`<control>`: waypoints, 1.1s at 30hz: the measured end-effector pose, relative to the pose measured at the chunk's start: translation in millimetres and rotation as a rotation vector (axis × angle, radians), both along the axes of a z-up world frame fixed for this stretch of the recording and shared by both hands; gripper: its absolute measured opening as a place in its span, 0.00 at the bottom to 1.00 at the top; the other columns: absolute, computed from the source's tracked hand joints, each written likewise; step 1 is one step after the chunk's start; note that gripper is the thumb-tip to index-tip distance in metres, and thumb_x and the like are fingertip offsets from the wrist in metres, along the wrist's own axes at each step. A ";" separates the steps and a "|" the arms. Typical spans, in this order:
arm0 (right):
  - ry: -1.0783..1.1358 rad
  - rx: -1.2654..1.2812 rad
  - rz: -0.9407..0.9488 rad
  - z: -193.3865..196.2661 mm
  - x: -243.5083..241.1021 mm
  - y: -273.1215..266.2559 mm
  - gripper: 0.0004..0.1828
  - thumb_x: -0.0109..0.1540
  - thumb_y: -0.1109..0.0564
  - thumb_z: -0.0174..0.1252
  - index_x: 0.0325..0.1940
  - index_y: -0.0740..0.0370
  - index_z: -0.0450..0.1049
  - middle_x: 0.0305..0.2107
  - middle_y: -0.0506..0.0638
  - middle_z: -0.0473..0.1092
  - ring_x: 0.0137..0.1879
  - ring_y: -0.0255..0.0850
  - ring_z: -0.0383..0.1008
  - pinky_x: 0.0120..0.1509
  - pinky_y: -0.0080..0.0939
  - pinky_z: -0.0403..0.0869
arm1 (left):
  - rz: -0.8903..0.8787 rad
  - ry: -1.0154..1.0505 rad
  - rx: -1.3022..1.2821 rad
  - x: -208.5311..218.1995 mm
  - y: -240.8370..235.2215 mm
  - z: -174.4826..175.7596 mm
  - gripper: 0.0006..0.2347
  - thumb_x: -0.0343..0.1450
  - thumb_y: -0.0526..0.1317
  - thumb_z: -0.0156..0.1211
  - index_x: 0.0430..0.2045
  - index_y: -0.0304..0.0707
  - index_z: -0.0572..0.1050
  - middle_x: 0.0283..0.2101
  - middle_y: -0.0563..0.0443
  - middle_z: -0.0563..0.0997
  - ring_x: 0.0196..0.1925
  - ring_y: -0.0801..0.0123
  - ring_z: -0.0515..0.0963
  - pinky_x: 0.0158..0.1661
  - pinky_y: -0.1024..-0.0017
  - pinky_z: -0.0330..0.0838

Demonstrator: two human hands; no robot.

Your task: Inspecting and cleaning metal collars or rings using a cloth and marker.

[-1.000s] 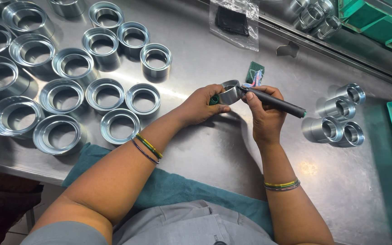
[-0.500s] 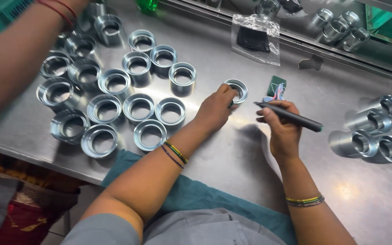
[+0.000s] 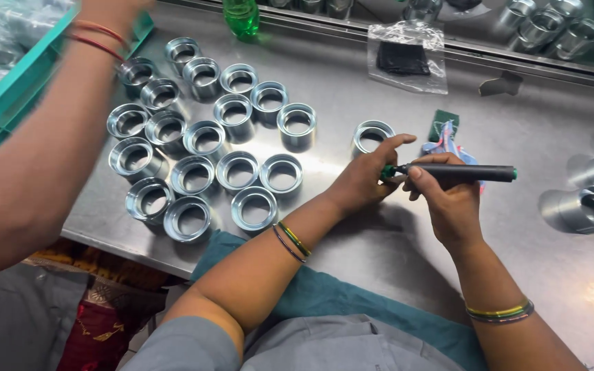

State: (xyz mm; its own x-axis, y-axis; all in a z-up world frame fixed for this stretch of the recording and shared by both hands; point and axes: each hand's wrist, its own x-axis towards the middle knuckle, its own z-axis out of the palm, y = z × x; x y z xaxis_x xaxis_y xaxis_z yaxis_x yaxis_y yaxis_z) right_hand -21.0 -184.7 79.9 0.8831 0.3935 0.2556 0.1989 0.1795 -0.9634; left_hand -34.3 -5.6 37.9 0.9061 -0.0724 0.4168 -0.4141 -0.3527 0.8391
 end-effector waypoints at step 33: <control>-0.495 -1.139 0.155 36.6 130.2 39.9 0.49 0.50 0.43 0.69 0.75 0.45 0.60 0.59 0.56 0.68 0.64 0.55 0.67 0.68 0.56 0.69 | 0.612 0.538 0.658 11.0 63.5 25.1 0.39 0.66 0.54 0.68 0.62 0.18 0.59 0.62 0.31 0.68 0.67 0.48 0.64 0.68 0.37 0.39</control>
State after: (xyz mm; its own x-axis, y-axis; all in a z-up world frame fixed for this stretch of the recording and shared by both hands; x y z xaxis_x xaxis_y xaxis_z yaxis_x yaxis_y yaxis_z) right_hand 109.2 -144.8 116.5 0.7140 0.7001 -0.0070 0.6350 -0.6518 -0.4146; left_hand -23.2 57.8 63.1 0.9186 0.3951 -0.0071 0.3602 -0.8297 0.4264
